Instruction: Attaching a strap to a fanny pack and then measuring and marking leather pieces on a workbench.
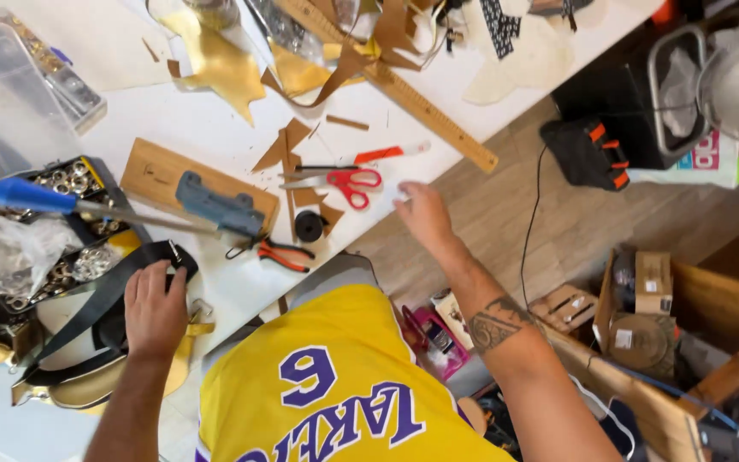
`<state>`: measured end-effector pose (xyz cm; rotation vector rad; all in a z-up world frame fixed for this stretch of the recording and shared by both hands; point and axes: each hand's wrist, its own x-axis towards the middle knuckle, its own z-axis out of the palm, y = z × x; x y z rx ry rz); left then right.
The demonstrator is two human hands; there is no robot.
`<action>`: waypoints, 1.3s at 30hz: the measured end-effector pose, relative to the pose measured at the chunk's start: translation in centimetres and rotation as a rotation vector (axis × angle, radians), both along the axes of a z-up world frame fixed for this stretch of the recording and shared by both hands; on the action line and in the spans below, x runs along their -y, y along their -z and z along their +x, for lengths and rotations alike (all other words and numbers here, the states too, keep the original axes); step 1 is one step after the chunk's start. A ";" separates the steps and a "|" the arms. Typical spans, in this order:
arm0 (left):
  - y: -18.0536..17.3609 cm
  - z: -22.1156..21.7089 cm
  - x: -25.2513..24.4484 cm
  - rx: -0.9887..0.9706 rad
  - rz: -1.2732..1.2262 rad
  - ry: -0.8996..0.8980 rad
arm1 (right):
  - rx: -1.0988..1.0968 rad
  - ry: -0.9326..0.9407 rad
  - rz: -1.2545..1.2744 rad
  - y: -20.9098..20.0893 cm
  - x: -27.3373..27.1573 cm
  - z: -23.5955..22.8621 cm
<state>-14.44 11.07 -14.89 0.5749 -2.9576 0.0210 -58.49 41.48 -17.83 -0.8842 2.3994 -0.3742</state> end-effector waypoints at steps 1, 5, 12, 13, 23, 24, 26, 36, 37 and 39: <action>-1.6 -0.9 -0.9 -0.066 -0.022 0.012 | -0.125 0.016 -0.015 0.4 0.9 -2.7; -1.6 -1.7 -4.8 -0.084 -0.001 -0.068 | -0.362 -0.047 -0.126 0.4 6.3 -9.4; -4.0 -3.7 -12.6 -0.067 0.357 -0.016 | -0.400 -0.231 0.019 3.5 9.0 -13.6; -5.4 -5.7 -13.1 -0.129 0.485 0.022 | -0.388 -0.255 0.007 3.6 8.9 -14.2; -5.8 -20.8 -12.6 -0.406 0.808 0.163 | -0.270 -0.174 -0.032 -6.2 5.9 -12.2; -4.4 -22.5 -12.3 -0.474 0.833 0.094 | -0.264 -0.169 0.009 -6.7 5.7 -12.7; -4.6 -24.2 -13.0 -0.528 0.890 0.011 | -0.240 -0.166 0.085 -7.3 2.8 -11.5; -7.1 -41.4 -7.3 -0.474 1.090 -0.566 | -0.171 -0.198 -0.120 -9.3 1.3 -14.2; -6.8 -43.1 -7.3 -0.308 1.117 -0.562 | -0.143 -0.185 -0.153 -9.7 0.6 -14.3; -1.9 -46.2 -6.5 -0.259 0.999 -0.554 | -0.090 -0.164 -0.174 -9.9 1.0 -16.0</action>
